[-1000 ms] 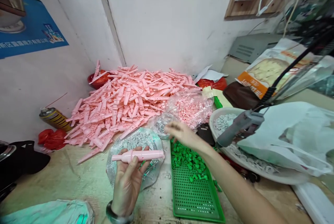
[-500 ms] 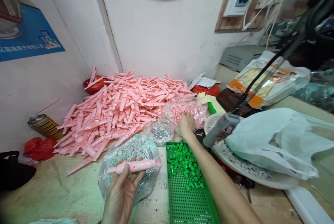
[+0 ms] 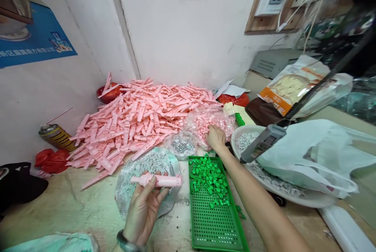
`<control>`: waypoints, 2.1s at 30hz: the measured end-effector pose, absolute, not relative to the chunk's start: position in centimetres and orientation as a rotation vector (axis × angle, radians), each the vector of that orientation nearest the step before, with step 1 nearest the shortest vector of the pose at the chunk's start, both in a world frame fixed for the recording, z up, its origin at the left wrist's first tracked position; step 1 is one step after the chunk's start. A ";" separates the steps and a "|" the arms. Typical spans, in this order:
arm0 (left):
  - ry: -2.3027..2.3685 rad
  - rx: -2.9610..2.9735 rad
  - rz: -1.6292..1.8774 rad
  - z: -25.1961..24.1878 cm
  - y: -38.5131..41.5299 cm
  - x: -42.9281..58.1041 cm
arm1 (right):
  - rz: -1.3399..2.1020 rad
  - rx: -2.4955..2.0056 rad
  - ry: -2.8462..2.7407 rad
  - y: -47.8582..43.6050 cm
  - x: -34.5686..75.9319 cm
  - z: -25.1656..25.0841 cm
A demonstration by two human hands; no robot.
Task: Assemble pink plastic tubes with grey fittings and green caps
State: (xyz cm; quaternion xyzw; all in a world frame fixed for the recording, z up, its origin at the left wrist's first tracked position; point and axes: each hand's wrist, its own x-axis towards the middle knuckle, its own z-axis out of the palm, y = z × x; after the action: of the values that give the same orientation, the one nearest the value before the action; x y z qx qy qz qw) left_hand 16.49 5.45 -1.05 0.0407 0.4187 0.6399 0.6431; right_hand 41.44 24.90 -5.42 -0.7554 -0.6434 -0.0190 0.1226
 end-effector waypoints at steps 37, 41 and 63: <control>0.932 0.293 0.994 -1.6 4.6 14.6 | 0.438 -1.714 -2.260 13.0 36.5 -3.2; 0.833 0.221 0.946 -1.6 4.7 15.7 | 0.316 -1.767 -2.340 15.1 35.4 -4.3; 1.068 0.377 1.177 -3.3 4.5 18.7 | 0.733 -1.254 -1.556 3.3 30.3 -6.0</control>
State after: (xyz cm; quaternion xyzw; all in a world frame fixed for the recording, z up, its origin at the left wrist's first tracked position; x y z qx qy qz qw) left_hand 18.69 4.46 -3.25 0.1684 0.4767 0.5250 0.6846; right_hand 30.25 3.32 -6.02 -0.5153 -0.6391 0.3010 0.4852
